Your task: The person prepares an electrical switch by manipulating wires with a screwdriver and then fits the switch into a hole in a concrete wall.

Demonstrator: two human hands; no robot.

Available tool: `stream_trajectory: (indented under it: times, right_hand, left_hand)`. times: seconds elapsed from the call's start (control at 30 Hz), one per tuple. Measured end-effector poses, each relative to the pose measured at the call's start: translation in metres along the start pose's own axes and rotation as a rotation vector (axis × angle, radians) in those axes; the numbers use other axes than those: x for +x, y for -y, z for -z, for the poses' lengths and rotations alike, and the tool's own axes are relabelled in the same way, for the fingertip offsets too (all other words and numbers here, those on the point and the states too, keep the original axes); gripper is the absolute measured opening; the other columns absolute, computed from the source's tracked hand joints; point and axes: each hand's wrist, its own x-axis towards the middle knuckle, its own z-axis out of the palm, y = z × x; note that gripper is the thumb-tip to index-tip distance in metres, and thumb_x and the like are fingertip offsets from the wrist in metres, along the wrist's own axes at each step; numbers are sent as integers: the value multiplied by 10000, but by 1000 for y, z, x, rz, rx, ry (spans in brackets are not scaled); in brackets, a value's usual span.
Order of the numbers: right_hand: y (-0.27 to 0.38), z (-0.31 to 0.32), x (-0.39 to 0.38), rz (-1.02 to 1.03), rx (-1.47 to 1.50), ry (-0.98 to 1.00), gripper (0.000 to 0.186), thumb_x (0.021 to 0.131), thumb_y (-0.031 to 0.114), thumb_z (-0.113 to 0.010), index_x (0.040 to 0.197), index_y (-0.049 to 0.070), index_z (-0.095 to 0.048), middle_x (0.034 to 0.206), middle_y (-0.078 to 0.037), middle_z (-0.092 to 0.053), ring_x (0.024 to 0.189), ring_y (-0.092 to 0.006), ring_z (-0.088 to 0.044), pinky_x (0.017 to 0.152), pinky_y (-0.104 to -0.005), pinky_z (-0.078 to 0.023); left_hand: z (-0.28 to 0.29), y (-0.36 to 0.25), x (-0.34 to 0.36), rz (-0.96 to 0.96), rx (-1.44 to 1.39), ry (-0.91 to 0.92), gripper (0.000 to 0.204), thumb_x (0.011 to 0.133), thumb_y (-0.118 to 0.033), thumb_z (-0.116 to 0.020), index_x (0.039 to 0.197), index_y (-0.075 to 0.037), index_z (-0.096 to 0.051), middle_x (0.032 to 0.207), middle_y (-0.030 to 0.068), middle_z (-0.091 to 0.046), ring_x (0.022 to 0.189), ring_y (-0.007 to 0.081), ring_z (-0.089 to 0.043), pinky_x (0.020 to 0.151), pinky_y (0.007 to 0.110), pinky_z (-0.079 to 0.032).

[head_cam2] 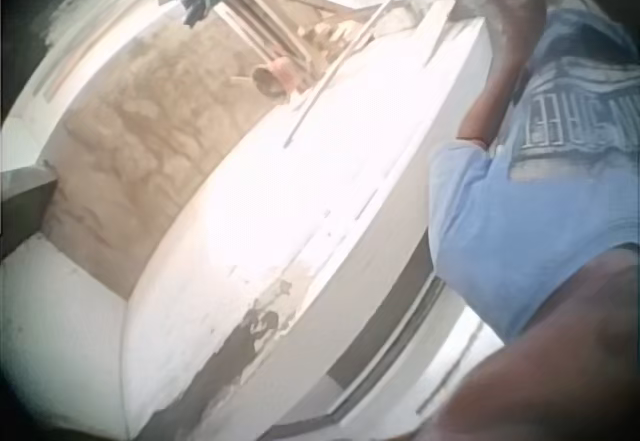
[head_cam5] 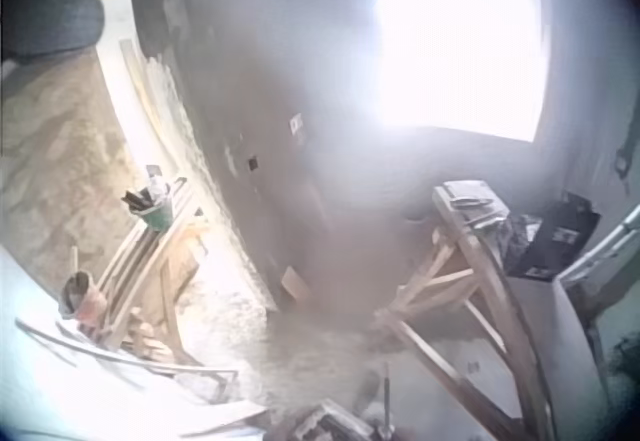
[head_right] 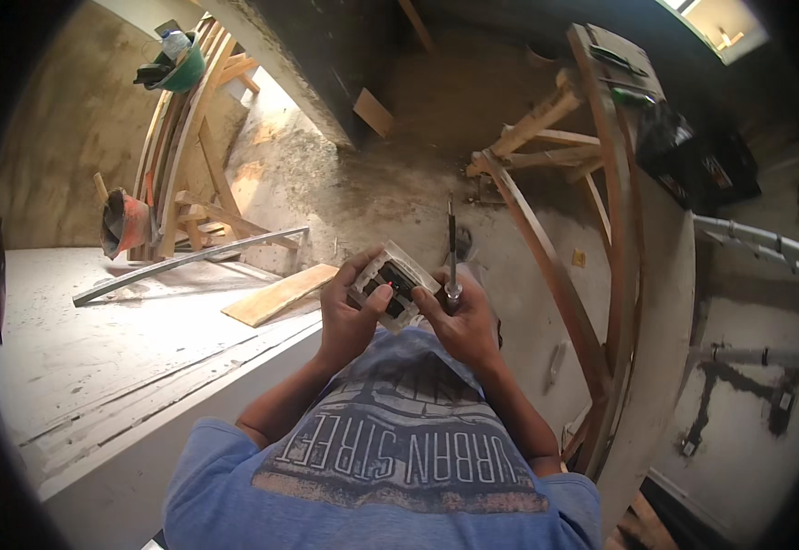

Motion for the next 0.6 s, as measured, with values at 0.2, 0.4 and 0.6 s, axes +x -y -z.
stream_trajectory:
  times: [0.2,0.4,0.6]
  right_hand:
    - [30,14,114,69,85,102,239,936,227,-699,980,-6,-673,732,7,-577,681,-66,-516,601,-249,-402]
    - [64,52,200,81,62,232,219,935,199,-694,958,-17,-661,721,1,-588,670,-64,-518,590,-249,-403]
    - [86,80,278,104,103,331,177,956,192,-665,965,21,-621,696,60,-504,588,-21,-437,517,-206,-333]
  left_hand:
    - [1,-19,98,-88,157,-142,468,854,-68,-657,1299,48,-570,1081,146,-678,960,158,-657,831,295,-540]
    - [-21,-31,173,-72,182,-262,476,844,-45,-642,1305,49,-566,1114,162,-668,997,176,-656,855,302,-534]
    - [-39,-63,241,-65,198,-291,506,860,-82,-634,1331,66,-528,1178,196,-642,1038,199,-645,876,313,-526]
